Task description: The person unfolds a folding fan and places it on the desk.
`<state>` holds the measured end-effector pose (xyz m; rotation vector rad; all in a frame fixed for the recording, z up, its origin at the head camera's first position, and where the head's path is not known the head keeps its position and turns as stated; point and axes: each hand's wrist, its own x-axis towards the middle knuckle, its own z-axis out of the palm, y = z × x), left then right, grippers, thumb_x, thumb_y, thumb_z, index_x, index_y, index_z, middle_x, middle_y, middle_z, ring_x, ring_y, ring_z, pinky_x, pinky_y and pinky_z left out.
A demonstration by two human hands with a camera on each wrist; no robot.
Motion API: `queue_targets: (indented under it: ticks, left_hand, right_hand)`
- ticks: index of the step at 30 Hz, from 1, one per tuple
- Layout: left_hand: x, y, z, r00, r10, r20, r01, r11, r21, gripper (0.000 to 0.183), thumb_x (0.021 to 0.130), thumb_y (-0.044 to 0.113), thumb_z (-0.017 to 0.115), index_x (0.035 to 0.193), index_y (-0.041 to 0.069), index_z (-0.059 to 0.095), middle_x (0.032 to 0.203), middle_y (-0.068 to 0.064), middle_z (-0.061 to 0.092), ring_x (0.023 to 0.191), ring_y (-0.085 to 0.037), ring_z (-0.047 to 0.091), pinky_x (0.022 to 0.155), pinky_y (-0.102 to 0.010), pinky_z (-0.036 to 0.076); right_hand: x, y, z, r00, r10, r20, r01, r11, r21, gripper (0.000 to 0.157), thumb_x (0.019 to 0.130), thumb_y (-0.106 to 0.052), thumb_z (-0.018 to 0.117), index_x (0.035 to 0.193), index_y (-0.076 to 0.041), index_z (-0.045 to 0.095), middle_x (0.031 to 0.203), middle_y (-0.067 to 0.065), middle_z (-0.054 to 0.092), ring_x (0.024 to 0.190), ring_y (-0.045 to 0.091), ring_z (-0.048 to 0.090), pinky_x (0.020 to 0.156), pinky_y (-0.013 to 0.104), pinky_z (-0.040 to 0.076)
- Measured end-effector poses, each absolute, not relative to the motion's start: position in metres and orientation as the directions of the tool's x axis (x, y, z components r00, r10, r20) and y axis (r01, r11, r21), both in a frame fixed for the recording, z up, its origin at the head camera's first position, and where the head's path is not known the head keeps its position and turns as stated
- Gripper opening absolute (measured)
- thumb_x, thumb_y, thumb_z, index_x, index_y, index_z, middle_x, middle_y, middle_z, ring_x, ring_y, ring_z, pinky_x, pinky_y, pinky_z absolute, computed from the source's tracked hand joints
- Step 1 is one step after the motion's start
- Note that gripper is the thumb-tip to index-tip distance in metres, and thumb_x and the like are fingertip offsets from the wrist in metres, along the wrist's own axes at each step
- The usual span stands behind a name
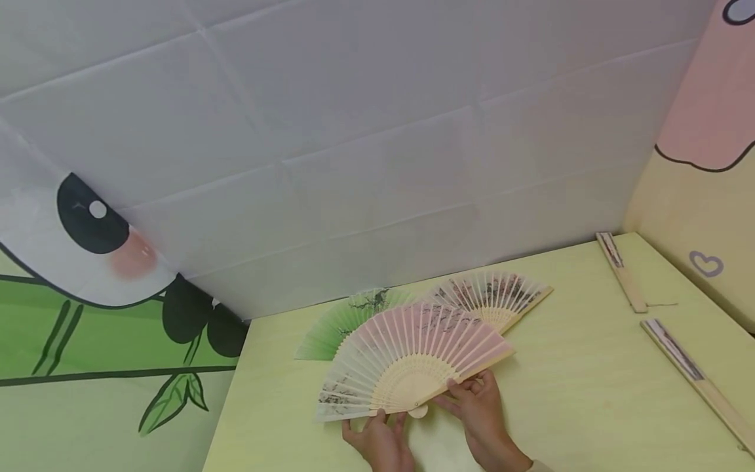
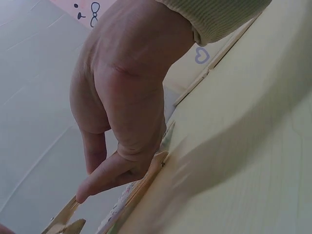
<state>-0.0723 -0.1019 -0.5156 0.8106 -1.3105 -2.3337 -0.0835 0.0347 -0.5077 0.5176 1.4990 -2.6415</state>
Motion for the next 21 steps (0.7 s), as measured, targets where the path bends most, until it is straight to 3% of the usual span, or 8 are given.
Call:
queue_targets:
  ticks: [7, 12, 18, 21]
  left_hand:
    - [-0.065, -0.111, -0.525, -0.735, -0.577, -0.357, -0.026, -0.502, 0.864, 0.084, 0.106, -0.007, 0.033, 0.159, 0.011, -0.029, 0.166, -0.036, 0.007, 0.137, -0.039, 0.040, 0.089, -0.031, 0.059]
    - [-0.062, -0.115, -0.527, -0.720, -0.590, -0.365, -0.021, -0.507, 0.862, 0.081, 0.104, -0.010, 0.030, 0.158, 0.007, -0.028, 0.166, -0.038, 0.004, 0.141, -0.045, 0.035, 0.085, -0.032, 0.060]
    - [-0.063, -0.117, -0.532, -0.678, -0.644, -0.355, -0.035, -0.454, 0.890, 0.081, 0.097, -0.017, 0.031, 0.159, -0.003, -0.018, 0.157, -0.045, 0.014, 0.127, -0.041, 0.048, 0.079, -0.031, 0.061]
    - [-0.065, -0.118, -0.533, -0.668, -0.649, -0.364, -0.039, -0.458, 0.888, 0.079, 0.095, -0.018, 0.031, 0.158, -0.006, -0.014, 0.154, -0.046, 0.018, 0.114, -0.032, 0.060, 0.078, -0.031, 0.062]
  right_hand:
    - [-0.079, 0.026, -0.516, -0.939, 0.071, -0.336, 0.262, -0.485, -0.834, 0.031, 0.102, 0.010, 0.057, 0.118, 0.003, 0.031, 0.095, 0.006, 0.050, 0.091, 0.019, 0.069, 0.086, 0.038, 0.065]
    - [-0.078, 0.021, -0.522, -0.939, 0.070, -0.337, 0.263, -0.487, -0.833, 0.038, 0.101, 0.013, 0.056, 0.129, 0.008, 0.030, 0.103, 0.012, 0.054, 0.092, 0.019, 0.067, 0.085, 0.041, 0.065]
    - [-0.075, 0.017, -0.528, -0.945, 0.040, -0.323, 0.271, -0.456, -0.848, 0.047, 0.101, 0.015, 0.054, 0.138, 0.014, 0.024, 0.114, 0.023, 0.055, 0.102, 0.028, 0.068, 0.089, 0.047, 0.064]
    - [-0.075, 0.017, -0.531, -0.949, 0.028, -0.316, 0.273, -0.437, -0.857, 0.048, 0.101, 0.015, 0.053, 0.138, 0.015, 0.022, 0.116, 0.026, 0.054, 0.105, 0.032, 0.069, 0.090, 0.049, 0.063]
